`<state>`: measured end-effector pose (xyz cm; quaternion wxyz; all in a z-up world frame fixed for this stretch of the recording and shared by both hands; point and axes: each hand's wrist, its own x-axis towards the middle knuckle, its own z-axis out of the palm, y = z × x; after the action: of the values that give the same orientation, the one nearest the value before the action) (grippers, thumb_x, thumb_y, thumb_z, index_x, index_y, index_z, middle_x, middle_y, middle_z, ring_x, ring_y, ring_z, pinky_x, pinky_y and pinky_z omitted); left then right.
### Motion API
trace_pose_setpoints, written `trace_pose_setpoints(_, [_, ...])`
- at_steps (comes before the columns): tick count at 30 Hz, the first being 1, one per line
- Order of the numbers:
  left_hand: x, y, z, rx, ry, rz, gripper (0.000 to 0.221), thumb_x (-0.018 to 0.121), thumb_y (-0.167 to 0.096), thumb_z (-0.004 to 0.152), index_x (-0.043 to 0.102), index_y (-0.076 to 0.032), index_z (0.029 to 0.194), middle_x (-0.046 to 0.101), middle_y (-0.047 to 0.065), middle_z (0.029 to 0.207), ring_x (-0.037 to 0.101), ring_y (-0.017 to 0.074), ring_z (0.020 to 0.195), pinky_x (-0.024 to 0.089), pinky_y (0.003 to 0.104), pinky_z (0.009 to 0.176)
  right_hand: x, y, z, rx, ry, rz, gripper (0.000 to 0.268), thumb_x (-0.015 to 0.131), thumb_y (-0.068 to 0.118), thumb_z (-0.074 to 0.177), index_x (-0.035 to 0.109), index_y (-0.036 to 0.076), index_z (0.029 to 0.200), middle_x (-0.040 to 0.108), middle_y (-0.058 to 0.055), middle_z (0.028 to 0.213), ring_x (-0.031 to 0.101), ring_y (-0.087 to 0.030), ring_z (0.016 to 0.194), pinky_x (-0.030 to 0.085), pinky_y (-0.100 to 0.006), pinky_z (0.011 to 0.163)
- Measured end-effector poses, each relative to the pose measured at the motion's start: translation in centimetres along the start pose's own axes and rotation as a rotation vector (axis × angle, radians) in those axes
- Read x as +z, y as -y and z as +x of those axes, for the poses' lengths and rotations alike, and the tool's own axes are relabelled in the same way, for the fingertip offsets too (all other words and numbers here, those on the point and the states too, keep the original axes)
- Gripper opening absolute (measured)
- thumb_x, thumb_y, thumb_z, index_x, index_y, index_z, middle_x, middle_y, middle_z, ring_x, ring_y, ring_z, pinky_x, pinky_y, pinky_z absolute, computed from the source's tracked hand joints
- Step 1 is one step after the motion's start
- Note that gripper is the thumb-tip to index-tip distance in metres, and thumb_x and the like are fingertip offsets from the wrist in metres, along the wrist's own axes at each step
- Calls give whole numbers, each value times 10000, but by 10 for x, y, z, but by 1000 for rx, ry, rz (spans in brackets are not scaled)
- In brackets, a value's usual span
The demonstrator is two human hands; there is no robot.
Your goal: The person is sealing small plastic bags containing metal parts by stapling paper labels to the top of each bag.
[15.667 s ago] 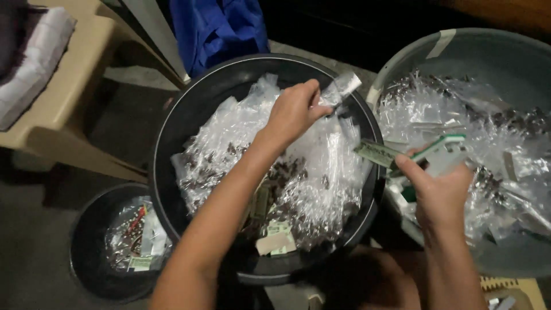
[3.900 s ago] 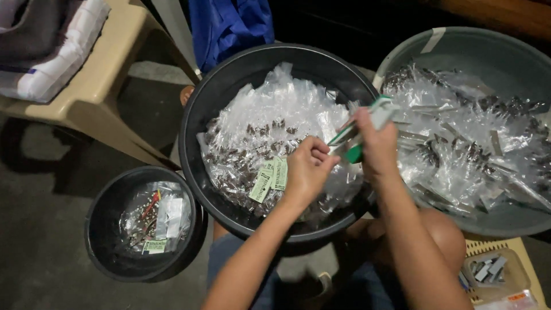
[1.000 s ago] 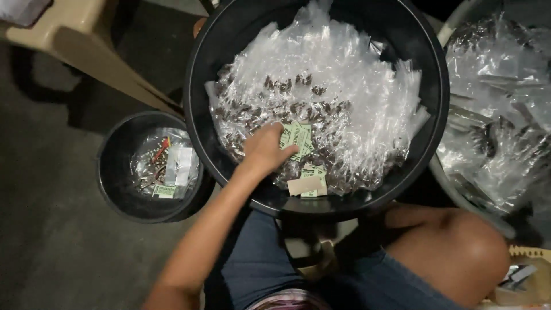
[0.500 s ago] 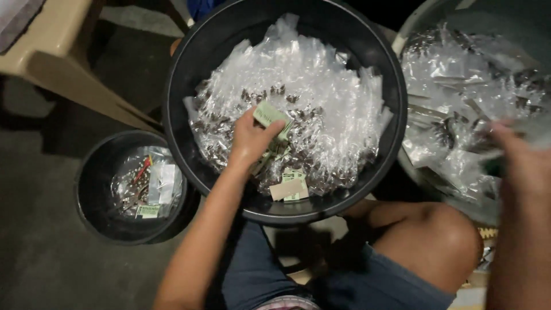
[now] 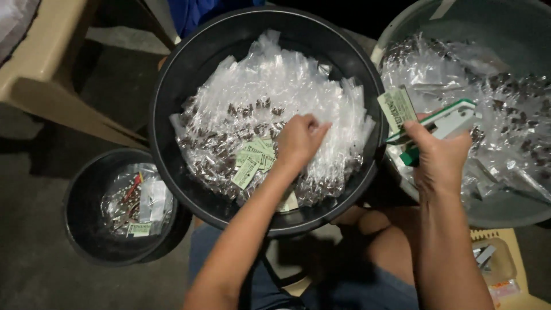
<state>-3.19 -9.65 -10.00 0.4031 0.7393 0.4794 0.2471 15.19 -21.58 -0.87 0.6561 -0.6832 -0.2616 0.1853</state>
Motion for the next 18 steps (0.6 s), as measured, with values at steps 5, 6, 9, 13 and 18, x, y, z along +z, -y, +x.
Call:
trace_pose_setpoints(5, [70,84,10,167,-110,556,200,727,-341,819,743,-142,841,670,102,739,736,347,715,516,490,634,-23,-11,5,-101,-4,-116,290,908,35,784,716,45,1001,678,-64,859,676,-106,755,576,-265,749])
trace_pose_setpoints(6, [62,77,8,100,-68,487,192,678,-316,871,740,-135,880,676,109,777,736,359,776,516,486,680,-27,-6,2,-118,17,-179,278,886,26,809,721,40,1032,676,-66,863,674,-111,760,568,-267,739])
trace_pose_setpoints(9, [14,41,2,13,-13,337,189,658,-338,916,694,-153,922,669,92,856,719,369,903,501,482,785,-37,-17,2,-174,63,-256,275,867,-1,842,714,8,1070,688,-101,912,681,-141,831,559,-311,758])
trace_pose_setpoints(13, [-25,22,6,-37,71,141,251,663,-404,937,587,-166,939,685,136,858,701,430,960,510,534,811,-18,4,-23,-222,172,-282,328,863,-18,818,677,27,1085,691,-106,939,629,-143,815,525,-339,761])
trace_pose_setpoints(18, [-68,-35,-17,269,-68,273,141,661,-213,920,581,-96,922,650,172,770,705,452,775,528,529,710,8,3,-46,-401,297,-419,436,892,-50,707,640,-22,1062,688,-219,917,684,-365,884,536,-462,774])
